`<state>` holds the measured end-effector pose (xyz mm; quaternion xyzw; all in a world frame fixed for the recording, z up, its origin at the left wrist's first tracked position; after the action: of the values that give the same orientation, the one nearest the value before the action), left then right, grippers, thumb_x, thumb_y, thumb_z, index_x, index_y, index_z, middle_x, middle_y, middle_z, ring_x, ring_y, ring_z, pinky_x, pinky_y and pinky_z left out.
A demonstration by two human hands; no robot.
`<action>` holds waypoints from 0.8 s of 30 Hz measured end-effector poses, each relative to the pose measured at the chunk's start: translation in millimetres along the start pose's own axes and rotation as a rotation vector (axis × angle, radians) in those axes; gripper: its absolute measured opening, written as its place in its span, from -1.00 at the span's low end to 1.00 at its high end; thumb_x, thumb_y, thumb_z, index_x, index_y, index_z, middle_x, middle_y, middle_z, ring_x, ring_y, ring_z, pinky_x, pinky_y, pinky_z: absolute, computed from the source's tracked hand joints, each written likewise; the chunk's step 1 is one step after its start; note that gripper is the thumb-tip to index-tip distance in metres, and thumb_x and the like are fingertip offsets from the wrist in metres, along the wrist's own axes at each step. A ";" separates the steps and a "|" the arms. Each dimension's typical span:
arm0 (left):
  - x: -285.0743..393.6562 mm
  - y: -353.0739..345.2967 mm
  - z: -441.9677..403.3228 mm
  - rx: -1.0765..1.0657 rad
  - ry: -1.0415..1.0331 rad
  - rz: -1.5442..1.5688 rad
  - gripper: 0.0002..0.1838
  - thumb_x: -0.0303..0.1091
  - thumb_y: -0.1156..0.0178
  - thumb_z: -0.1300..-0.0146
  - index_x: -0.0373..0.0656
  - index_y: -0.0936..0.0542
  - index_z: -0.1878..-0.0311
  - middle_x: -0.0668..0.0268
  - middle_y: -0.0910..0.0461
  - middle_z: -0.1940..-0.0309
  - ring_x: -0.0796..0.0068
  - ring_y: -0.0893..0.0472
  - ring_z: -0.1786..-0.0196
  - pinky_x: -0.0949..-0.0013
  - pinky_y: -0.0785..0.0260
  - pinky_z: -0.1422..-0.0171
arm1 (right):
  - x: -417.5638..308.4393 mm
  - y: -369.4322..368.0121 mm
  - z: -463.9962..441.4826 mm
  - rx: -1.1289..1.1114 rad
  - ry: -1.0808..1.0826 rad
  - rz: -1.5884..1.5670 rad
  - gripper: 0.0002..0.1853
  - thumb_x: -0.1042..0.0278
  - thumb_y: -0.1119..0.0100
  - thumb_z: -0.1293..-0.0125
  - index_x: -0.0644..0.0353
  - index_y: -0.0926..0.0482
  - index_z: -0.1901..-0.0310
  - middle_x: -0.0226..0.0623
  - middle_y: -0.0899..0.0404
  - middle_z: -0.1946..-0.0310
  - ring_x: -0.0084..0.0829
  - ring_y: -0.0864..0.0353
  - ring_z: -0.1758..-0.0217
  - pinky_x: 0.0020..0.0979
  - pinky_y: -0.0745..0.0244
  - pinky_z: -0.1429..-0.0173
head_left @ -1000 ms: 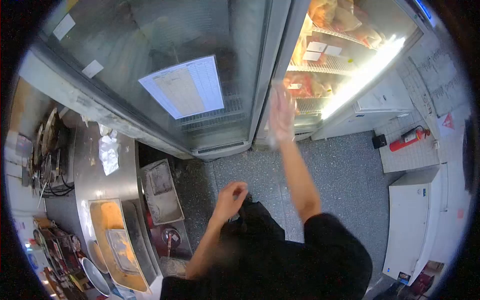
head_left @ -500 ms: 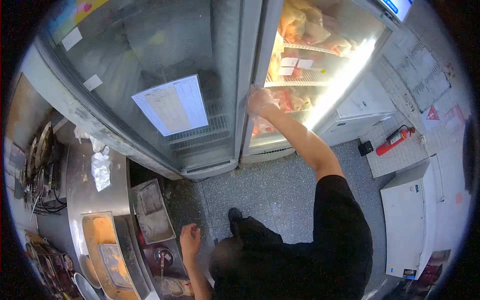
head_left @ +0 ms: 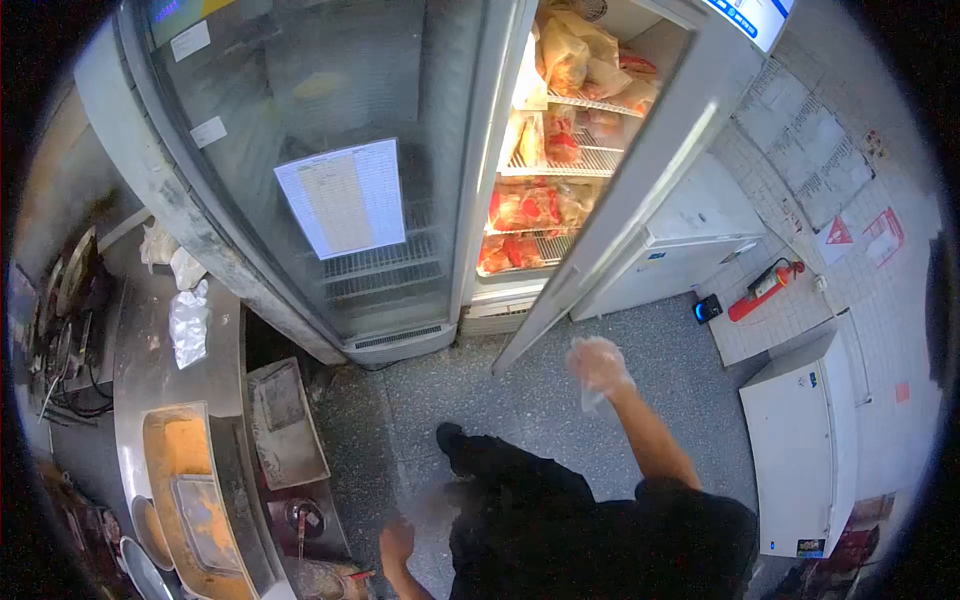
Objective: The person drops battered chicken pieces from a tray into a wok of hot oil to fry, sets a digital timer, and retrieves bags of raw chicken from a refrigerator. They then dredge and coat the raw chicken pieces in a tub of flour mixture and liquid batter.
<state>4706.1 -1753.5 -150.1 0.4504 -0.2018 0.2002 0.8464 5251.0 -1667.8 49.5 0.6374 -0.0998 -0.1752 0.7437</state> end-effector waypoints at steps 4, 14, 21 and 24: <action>16.3 14.3 -30.9 -0.119 -0.128 -0.074 -0.69 -0.23 -0.15 -0.10 -0.20 -0.57 0.13 0.02 -0.60 0.20 -0.05 -0.59 0.17 0.04 -0.41 0.07 | 58.5 -34.7 42.4 0.269 -0.065 -0.104 -0.59 0.08 -0.02 -0.22 0.32 -0.50 0.13 -0.03 -0.55 0.17 -0.06 -0.53 0.03 -0.13 -0.39 -0.11; 180.3 63.1 -114.6 0.131 -0.237 0.005 -0.72 -0.32 -0.20 -0.10 -0.18 -0.59 0.11 0.06 -0.63 0.26 0.04 -0.61 0.16 0.17 -0.44 0.06 | 132.4 -94.6 94.5 -0.093 -0.143 -0.140 -0.66 0.17 0.02 -0.24 0.25 -0.52 0.11 0.04 -0.52 0.19 0.01 -0.51 0.09 -0.07 -0.42 0.00; 319.8 4.3 -221.3 -0.226 -0.315 -0.133 -0.66 -0.25 -0.20 -0.15 -0.17 -0.55 0.02 0.10 -0.61 0.16 0.10 -0.60 0.10 0.19 -0.42 -0.02 | 102.8 -29.0 -29.0 0.126 -0.001 -0.580 -0.75 0.23 0.07 -0.29 0.20 -0.51 0.40 -0.09 -0.58 0.47 0.05 -0.57 0.37 -0.08 -0.48 0.23; 425.9 17.5 -229.6 -0.132 -0.426 -0.075 -0.64 -0.24 -0.20 -0.16 -0.18 -0.54 0.00 0.10 -0.60 0.13 0.12 -0.61 0.09 0.21 -0.43 0.01 | 136.4 18.7 -106.9 0.200 -0.019 -0.474 -0.78 0.28 0.11 -0.31 0.18 -0.52 0.21 -0.11 -0.59 0.29 -0.15 -0.60 0.22 -0.23 -0.52 0.10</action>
<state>5091.1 -1483.9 -33.6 0.4333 -0.3718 0.0553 0.8192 5418.5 -1620.7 39.8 0.7117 0.0286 -0.3398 0.6141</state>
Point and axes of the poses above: each hand's wrist, its own z-axis away from the middle knuckle, its own y-axis out of the back of the hand, x = y × z, the point moved 2 cm from there along -z, towards the middle knuckle
